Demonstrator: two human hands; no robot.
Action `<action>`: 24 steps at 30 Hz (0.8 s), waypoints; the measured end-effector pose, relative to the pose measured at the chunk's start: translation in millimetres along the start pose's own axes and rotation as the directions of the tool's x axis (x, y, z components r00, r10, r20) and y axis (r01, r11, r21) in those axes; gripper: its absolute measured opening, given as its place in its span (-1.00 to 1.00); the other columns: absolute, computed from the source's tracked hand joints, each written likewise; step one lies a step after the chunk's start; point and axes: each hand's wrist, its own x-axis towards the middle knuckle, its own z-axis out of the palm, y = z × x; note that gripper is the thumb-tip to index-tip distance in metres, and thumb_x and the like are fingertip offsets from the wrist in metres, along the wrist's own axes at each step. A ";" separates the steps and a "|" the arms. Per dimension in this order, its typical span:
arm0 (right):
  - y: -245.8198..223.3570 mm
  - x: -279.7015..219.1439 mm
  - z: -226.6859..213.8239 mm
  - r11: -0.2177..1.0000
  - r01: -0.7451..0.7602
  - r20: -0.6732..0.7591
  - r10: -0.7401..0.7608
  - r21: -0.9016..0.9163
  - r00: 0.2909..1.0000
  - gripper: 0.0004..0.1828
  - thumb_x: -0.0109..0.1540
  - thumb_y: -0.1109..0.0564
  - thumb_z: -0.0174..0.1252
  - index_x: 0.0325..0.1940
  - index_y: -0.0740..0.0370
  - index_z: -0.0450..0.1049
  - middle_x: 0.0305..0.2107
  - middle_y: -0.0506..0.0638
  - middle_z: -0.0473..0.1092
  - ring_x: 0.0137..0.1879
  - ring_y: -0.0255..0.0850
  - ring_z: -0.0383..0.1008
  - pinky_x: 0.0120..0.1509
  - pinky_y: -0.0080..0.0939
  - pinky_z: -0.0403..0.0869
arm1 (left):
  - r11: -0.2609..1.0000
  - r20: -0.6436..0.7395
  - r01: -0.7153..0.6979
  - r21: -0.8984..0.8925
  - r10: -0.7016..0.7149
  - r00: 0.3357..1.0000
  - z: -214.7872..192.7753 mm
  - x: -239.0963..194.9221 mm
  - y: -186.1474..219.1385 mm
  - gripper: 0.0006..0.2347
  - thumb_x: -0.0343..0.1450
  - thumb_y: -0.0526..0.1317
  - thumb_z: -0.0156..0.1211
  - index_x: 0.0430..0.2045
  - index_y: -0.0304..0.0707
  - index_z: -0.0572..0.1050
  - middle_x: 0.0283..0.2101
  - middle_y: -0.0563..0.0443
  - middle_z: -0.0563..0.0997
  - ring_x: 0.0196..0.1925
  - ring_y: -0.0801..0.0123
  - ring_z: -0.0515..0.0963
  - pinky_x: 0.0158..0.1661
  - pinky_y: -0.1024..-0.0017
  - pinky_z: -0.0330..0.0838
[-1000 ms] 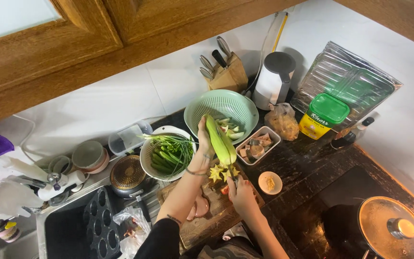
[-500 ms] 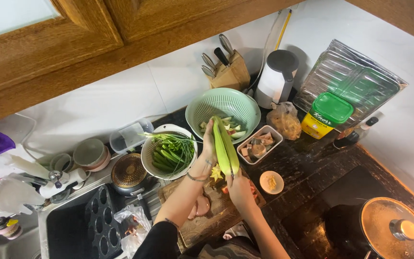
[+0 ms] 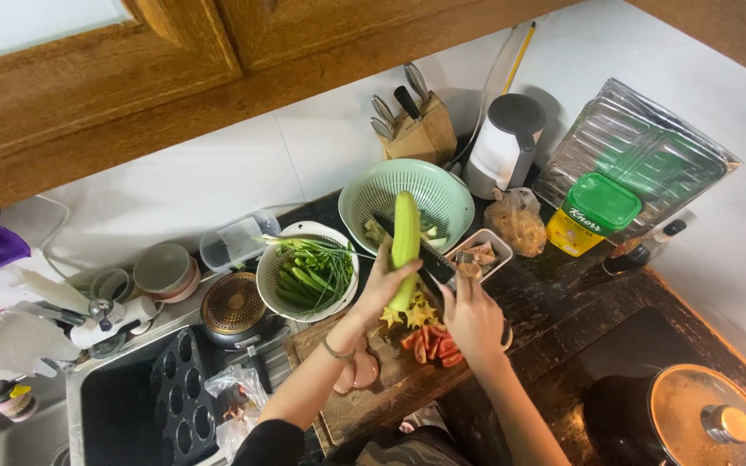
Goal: Preparing various ingredients for a meal, including slicing tomatoes, star fruit, and peeling and slicing a cucumber on a cutting board.
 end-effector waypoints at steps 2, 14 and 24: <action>4.4 7.2 -15.5 0.996 0.073 -0.097 -0.077 -0.046 0.992 -0.55 0.34 -0.04 0.13 0.08 0.43 0.44 -0.18 0.24 0.55 -0.41 -0.09 0.61 -0.42 -0.21 0.55 | 0.996 0.048 -0.032 0.082 0.028 0.998 -14.1 3.7 -8.5 -0.19 0.34 -0.19 0.36 0.45 -0.39 -0.04 0.08 -0.25 0.54 -0.15 0.22 0.62 -0.22 0.37 0.59; 2.0 47.6 -43.1 0.969 0.159 -0.227 -0.200 -0.187 0.953 -0.54 0.32 -0.05 0.20 0.07 0.41 0.55 -0.27 0.12 0.53 -0.32 -0.07 0.61 -0.30 -0.22 0.53 | 0.972 0.187 -0.161 0.173 0.128 0.974 -13.4 -14.5 -2.6 -0.22 0.36 -0.15 0.35 0.43 -0.47 0.04 0.15 -0.25 0.55 0.10 0.26 0.55 0.08 0.41 0.47; 77.1 82.5 -48.9 0.982 -0.139 -0.244 0.104 -0.130 0.964 -0.55 0.43 -0.16 0.06 -0.14 0.31 0.55 -0.32 0.24 0.52 -0.32 0.19 0.56 -0.29 0.08 0.49 | 0.928 0.517 0.316 -0.197 -0.176 0.838 -55.0 -23.8 -15.4 -0.41 0.39 -0.05 0.23 0.23 -0.37 0.19 -0.12 -0.12 0.54 -0.37 0.39 0.57 -0.41 0.53 0.59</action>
